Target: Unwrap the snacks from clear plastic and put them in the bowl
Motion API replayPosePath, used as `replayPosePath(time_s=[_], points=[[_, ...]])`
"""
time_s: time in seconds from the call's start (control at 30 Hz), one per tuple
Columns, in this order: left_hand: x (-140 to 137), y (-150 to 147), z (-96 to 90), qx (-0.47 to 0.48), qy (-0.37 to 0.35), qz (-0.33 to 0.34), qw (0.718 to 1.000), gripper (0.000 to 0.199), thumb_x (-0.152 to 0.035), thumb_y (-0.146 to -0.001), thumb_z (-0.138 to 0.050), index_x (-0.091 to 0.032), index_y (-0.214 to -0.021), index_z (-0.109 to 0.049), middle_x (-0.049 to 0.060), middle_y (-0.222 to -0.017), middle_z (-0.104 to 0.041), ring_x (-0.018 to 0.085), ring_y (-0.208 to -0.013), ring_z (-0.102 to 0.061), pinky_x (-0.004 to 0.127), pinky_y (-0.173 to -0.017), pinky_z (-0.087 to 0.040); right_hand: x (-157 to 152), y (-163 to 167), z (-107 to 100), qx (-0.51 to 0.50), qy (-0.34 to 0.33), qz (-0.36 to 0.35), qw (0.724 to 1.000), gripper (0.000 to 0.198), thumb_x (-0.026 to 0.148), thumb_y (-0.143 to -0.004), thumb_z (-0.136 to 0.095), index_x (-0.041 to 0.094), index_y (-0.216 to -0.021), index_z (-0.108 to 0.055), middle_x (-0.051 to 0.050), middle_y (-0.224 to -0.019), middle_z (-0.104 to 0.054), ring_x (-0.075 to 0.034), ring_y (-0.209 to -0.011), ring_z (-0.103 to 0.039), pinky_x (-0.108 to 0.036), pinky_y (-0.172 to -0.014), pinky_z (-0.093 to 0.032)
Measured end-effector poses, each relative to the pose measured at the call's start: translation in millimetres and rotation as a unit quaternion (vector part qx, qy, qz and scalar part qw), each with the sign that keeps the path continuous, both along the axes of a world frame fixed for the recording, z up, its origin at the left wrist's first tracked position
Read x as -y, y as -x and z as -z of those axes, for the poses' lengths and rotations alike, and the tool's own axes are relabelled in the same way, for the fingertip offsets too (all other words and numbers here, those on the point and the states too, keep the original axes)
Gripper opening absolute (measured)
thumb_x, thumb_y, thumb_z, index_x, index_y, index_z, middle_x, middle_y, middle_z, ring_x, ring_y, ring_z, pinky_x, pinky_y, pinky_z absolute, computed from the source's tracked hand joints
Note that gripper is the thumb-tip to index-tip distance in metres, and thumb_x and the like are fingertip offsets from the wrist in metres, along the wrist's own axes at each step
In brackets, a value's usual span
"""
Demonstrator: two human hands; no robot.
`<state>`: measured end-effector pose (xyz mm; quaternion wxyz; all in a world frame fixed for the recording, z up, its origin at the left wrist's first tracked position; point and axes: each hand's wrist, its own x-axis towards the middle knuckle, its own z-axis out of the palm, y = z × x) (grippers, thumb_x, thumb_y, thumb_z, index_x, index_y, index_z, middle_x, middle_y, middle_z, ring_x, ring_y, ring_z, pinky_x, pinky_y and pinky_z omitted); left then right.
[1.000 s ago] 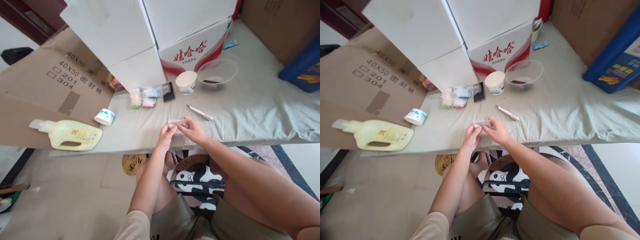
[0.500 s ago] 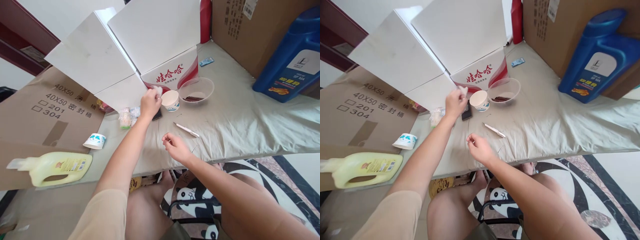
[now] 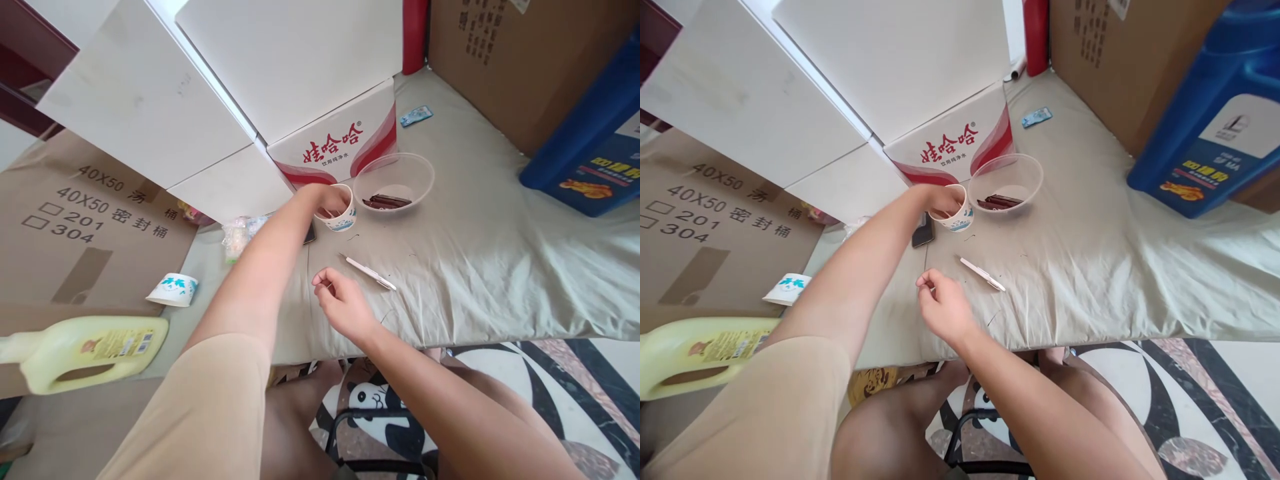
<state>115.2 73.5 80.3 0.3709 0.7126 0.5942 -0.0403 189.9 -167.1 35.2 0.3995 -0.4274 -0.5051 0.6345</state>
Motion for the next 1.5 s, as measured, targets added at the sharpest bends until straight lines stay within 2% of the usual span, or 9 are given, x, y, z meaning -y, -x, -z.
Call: replayPosePath(time_s=[0.07,0.2,0.33,0.47,0.63,0.87,1.17,1.27,1.5], points=[[-8.0,21.8,-14.5,-0.032,-0.019,0.021,0.999,0.018,-0.018,-0.061,-0.069,-0.020,-0.078,-0.075,0.005,-0.078,-0.072,0.023,-0.083,-0.069,0.035,-0.081,-0.053,1.7,2.5,-0.7,-0.002,0.005,-0.003,1.000,0.011,0.027,-0.083,-0.046,0.023,-0.088,-0.056,0.005,-0.067,-0.055,-0.014,-0.059,-0.050,-0.027,-0.059,-0.036],[-4.2,94.1,-34.8,-0.162,-0.278,-0.003,0.947,0.026,-0.023,-0.073,-0.063,-0.016,-0.097,-0.072,0.008,-0.096,-0.073,0.025,-0.096,-0.067,0.036,-0.092,-0.051,6.4,6.1,-1.1,0.000,0.009,-0.012,1.000,0.010,0.027,-0.083,-0.046,0.023,-0.086,-0.055,0.005,-0.066,-0.054,-0.013,-0.059,-0.050,-0.027,-0.059,-0.035],[35.3,175.0,-22.4,-0.354,-0.195,-0.036,0.914,0.052,-0.033,-0.074,-0.069,-0.015,-0.123,-0.067,0.013,-0.122,-0.068,0.031,-0.116,-0.064,0.036,-0.101,-0.048,9.8,8.7,1.3,-0.011,0.015,-0.017,1.000,0.010,0.026,-0.082,-0.045,0.022,-0.086,-0.054,0.004,-0.070,-0.056,-0.013,-0.057,-0.049,-0.027,-0.058,-0.036],[68.8,215.5,-1.5,-0.362,-0.155,-0.056,0.918,0.069,-0.040,-0.077,-0.070,-0.016,-0.140,-0.054,0.016,-0.136,-0.062,0.030,-0.126,-0.059,0.034,-0.104,-0.046,12.6,11.8,3.6,-0.007,0.009,-0.025,1.000,0.011,0.028,-0.081,-0.046,0.023,-0.086,-0.055,0.003,-0.071,-0.057,-0.013,-0.059,-0.050,-0.027,-0.059,-0.037],[62.0,204.5,3.5,-0.411,-0.151,-0.050,0.898,0.092,-0.045,-0.067,-0.081,-0.024,-0.149,-0.043,0.018,-0.146,-0.049,0.038,-0.135,-0.049,0.045,-0.106,-0.045,11.4,15.9,3.3,0.002,0.010,-0.028,1.000,0.010,0.028,-0.081,-0.047,0.023,-0.084,-0.054,0.004,-0.068,-0.055,-0.014,-0.058,-0.049,-0.028,-0.059,-0.036],[45.5,186.4,-7.9,-0.447,-0.117,0.028,0.886,0.071,-0.036,-0.069,-0.077,-0.020,-0.136,-0.056,0.015,-0.130,-0.063,0.033,-0.119,-0.059,0.040,-0.096,-0.049,5.1,20.9,3.9,0.008,0.005,-0.027,1.000,0.011,0.026,-0.080,-0.046,0.022,-0.085,-0.055,0.004,-0.067,-0.055,-0.013,-0.059,-0.049,-0.028,-0.059,-0.035],[81.5,204.6,-9.4,-0.382,-0.228,0.085,0.892,0.039,-0.018,-0.077,-0.060,-0.018,-0.114,-0.070,0.013,-0.138,-0.057,0.030,-0.128,-0.052,0.039,-0.106,-0.045,13.3,19.9,2.5,0.016,-0.010,-0.024,1.000,0.013,0.030,-0.078,-0.047,0.022,-0.085,-0.055,0.003,-0.069,-0.056,-0.014,-0.060,-0.050,-0.028,-0.060,-0.036],[87.4,206.3,-1.8,-0.362,-0.237,0.077,0.898,0.032,-0.019,-0.072,-0.065,-0.019,-0.103,-0.071,0.013,-0.147,-0.052,0.031,-0.138,-0.044,0.038,-0.112,-0.040,18.0,14.5,2.9,0.032,-0.016,-0.024,0.999,0.014,0.030,-0.078,-0.047,0.022,-0.085,-0.055,0.003,-0.067,-0.054,-0.014,-0.060,-0.049,-0.028,-0.060,-0.036],[82.7,206.5,-9.2,-0.340,-0.228,0.005,0.912,0.025,-0.029,-0.077,-0.063,-0.020,-0.100,-0.067,0.011,-0.112,-0.069,0.029,-0.111,-0.063,0.038,-0.096,-0.048,12.9,11.2,0.5,0.048,-0.016,-0.022,0.998,0.013,0.029,-0.079,-0.047,0.023,-0.085,-0.056,0.004,-0.068,-0.054,-0.015,-0.060,-0.049,-0.028,-0.060,-0.036]])
